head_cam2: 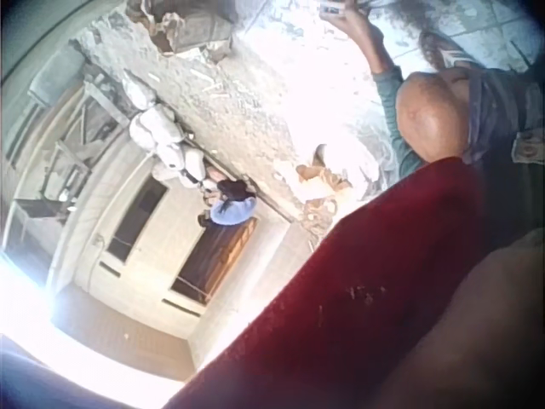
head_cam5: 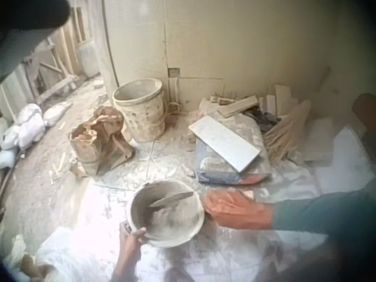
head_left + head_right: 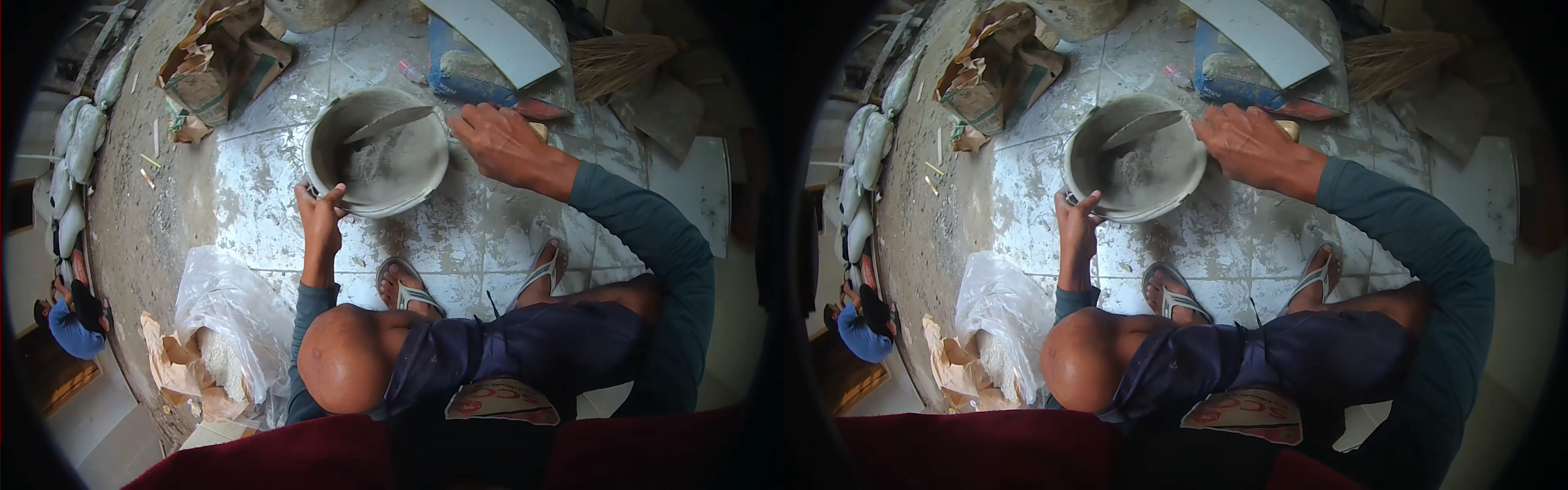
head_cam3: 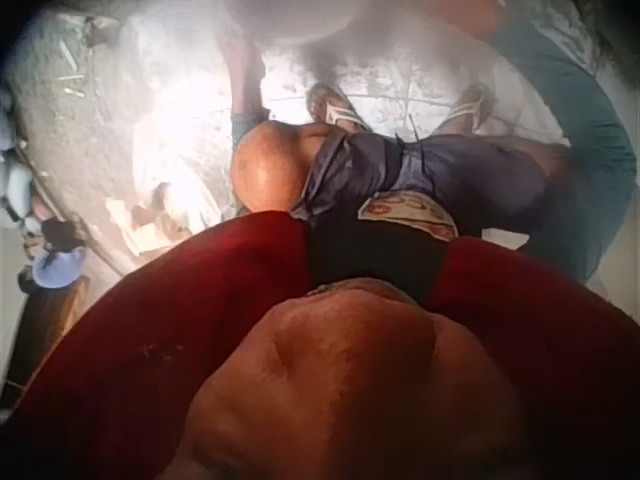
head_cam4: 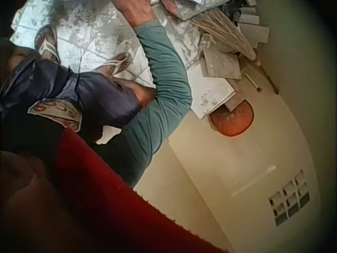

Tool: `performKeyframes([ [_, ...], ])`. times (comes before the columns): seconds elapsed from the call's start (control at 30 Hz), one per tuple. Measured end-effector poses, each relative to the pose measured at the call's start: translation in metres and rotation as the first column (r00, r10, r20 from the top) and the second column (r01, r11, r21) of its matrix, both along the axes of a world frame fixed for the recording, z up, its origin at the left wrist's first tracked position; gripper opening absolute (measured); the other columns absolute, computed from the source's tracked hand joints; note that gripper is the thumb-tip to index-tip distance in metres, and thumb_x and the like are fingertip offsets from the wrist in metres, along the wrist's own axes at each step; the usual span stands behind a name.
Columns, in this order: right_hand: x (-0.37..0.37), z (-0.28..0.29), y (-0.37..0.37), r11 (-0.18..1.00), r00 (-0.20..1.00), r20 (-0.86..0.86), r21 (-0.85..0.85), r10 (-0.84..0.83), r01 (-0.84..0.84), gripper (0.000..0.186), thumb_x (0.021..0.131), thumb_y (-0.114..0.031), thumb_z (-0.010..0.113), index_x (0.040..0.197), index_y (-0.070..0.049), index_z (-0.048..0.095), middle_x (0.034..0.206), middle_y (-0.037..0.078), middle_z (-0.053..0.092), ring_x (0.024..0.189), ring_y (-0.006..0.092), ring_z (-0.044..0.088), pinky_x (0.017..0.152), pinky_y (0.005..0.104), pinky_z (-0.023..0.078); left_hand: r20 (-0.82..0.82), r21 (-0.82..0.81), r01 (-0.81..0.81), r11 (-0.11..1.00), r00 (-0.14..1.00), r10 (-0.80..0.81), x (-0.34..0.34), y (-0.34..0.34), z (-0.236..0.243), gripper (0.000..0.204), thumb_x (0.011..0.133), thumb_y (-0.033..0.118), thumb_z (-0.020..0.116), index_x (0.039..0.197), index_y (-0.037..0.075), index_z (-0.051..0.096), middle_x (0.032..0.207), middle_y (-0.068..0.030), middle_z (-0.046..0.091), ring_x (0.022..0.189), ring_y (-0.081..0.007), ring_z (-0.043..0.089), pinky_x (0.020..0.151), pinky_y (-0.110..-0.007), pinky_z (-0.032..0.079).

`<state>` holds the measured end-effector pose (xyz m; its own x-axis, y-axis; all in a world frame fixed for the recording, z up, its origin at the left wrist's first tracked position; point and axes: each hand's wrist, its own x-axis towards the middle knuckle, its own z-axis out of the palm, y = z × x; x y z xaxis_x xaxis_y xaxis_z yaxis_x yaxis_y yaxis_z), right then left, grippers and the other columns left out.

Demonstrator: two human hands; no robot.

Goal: The person prepares for tiling by scooping mortar from a bag into a bucket, then applies the mortar onto the back of a tile using a trowel and spreads it across the surface.

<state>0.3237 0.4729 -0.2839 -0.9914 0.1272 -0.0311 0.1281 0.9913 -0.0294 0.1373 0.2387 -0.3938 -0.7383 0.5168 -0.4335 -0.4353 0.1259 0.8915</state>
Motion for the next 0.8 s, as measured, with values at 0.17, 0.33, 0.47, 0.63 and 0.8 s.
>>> performKeyframes([
  [0.17, 0.112, -0.012, 0.035, 0.883, 0.907, 0.125, -0.209, -0.403, 0.421, 0.029, 0.091, -0.019, 0.053, 0.109, 0.003, 0.05, 0.097, 0.024, 0.058, 0.09, 0.0423, 0.055, 0.076, 0.0483, 0.044, -0.006, -0.023, -0.064, 0.998, 0.998, 0.064, -0.022, -0.016, 0.007, 0.051, 0.075, -0.007, 0.057, 0.12, -0.002, 0.035, 0.104, -0.0158, 0.052, 0.082, -0.023, 0.057, 0.059, -0.032, 0.05],
  [0.33, 0.313, -0.081, 0.048, 0.369, 0.409, 0.251, -0.194, -0.877, 0.909, 0.031, 0.094, -0.024, 0.045, 0.089, 0.006, 0.052, 0.08, 0.028, 0.058, 0.078, 0.0454, 0.056, 0.072, 0.0484, 0.042, -0.065, -0.087, -0.127, 0.988, 0.991, 0.121, -0.037, -0.021, -0.017, 0.058, 0.073, -0.008, 0.056, 0.126, -0.003, 0.036, 0.105, -0.0145, 0.052, 0.081, -0.0202, 0.055, 0.055, -0.027, 0.044],
  [0.47, 0.376, -0.149, 0.007, -0.026, 0.106, 0.364, -0.341, -0.925, 0.94, 0.03, 0.094, -0.023, 0.046, 0.087, 0.002, 0.06, 0.074, 0.019, 0.059, 0.062, 0.0321, 0.059, 0.062, 0.0436, 0.048, 0.007, 0.008, -0.158, 0.987, 0.987, 0.158, -0.052, -0.036, -0.026, 0.054, 0.078, -0.008, 0.054, 0.128, -0.001, 0.035, 0.112, -0.0158, 0.053, 0.093, -0.0245, 0.057, 0.073, -0.038, 0.052],
  [0.63, 0.309, -0.203, -0.054, -0.235, 0.075, 0.396, -0.676, -0.915, 0.699, 0.018, 0.091, -0.018, 0.051, 0.088, -0.002, 0.058, 0.062, 0.006, 0.051, 0.051, 0.0165, 0.051, 0.047, 0.0331, 0.041, -0.036, 0.009, -0.173, 0.985, 0.984, 0.173, -0.053, -0.042, -0.041, 0.052, 0.082, 0.001, 0.06, 0.128, 0.001, 0.037, 0.113, -0.0142, 0.053, 0.095, -0.0228, 0.056, 0.074, -0.039, 0.052],
  [0.8, 0.159, -0.217, -0.054, 0.035, 0.376, 0.34, -0.7, -0.862, 0.713, 0.028, 0.092, -0.023, 0.052, 0.091, 0.006, 0.056, 0.089, 0.029, 0.059, 0.085, 0.045, 0.057, 0.076, 0.0456, 0.044, -0.062, -0.028, -0.208, 0.978, 0.977, 0.206, -0.05, -0.039, -0.032, 0.082, 0.08, 0.027, 0.069, 0.14, 0.002, 0.018, 0.125, -0.0177, 0.042, 0.106, -0.0285, 0.05, 0.082, -0.043, 0.047],
])
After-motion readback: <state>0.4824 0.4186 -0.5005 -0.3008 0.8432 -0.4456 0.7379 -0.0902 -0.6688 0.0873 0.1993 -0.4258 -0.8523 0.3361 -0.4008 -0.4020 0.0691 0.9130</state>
